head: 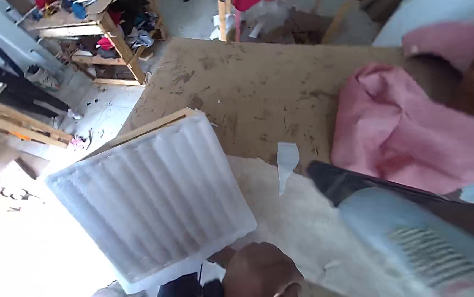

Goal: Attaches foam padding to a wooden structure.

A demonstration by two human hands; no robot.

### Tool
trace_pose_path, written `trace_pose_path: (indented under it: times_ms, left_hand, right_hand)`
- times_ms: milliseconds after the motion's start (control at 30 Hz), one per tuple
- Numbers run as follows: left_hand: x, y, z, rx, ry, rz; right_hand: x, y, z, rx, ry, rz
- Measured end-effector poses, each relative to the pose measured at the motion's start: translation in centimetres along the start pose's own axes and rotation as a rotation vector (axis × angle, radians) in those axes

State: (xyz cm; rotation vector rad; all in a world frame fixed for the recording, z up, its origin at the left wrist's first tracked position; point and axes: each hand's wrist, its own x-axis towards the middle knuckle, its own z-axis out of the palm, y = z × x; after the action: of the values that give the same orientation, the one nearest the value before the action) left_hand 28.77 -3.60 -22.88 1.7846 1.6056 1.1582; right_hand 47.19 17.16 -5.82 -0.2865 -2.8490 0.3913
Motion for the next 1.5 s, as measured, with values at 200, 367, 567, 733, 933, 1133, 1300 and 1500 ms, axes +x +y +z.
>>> trace_pose_path:
  times_ms: [200, 367, 567, 733, 933, 1133, 1300, 1500]
  left_hand:
    - [2.7, -2.7, -2.2, 0.643, 0.534, -0.274]
    - [4.2, -5.3, -1.7, 0.884, 0.269, -0.470]
    - [4.8, -4.2, 0.0, 0.854, 0.279, -0.473]
    - [5.3, -4.3, 1.4, 0.853, 0.306, -0.484]
    - [5.9, -4.1, 3.0, 0.816, 0.318, -0.544]
    - [6.2, -4.1, 4.3, 0.754, 0.337, -0.572]
    - [3.4, -2.6, 9.9, -0.018, 0.748, -0.390]
    - [-1.1, -4.4, 19.9, -1.265, 1.389, -0.567]
  right_hand:
    - [16.5, 1.5, 0.4, -0.178, -0.134, -0.578]
    - [22.3, 5.2, 3.8, -0.085, -0.158, -0.674]
    - [23.5, 6.6, 4.6, -0.011, -0.195, -0.643]
    - [23.7, 6.5, 4.9, 0.003, -0.151, -0.673]
    - [21.3, 6.6, 4.7, -0.020, -0.200, -0.749]
    - [20.7, 6.4, 6.3, -0.056, -0.205, -0.733]
    - [20.3, 6.1, 6.5, -0.055, -0.179, -0.729]
    - [17.9, 5.3, 6.3, -0.037, -0.167, -0.746]
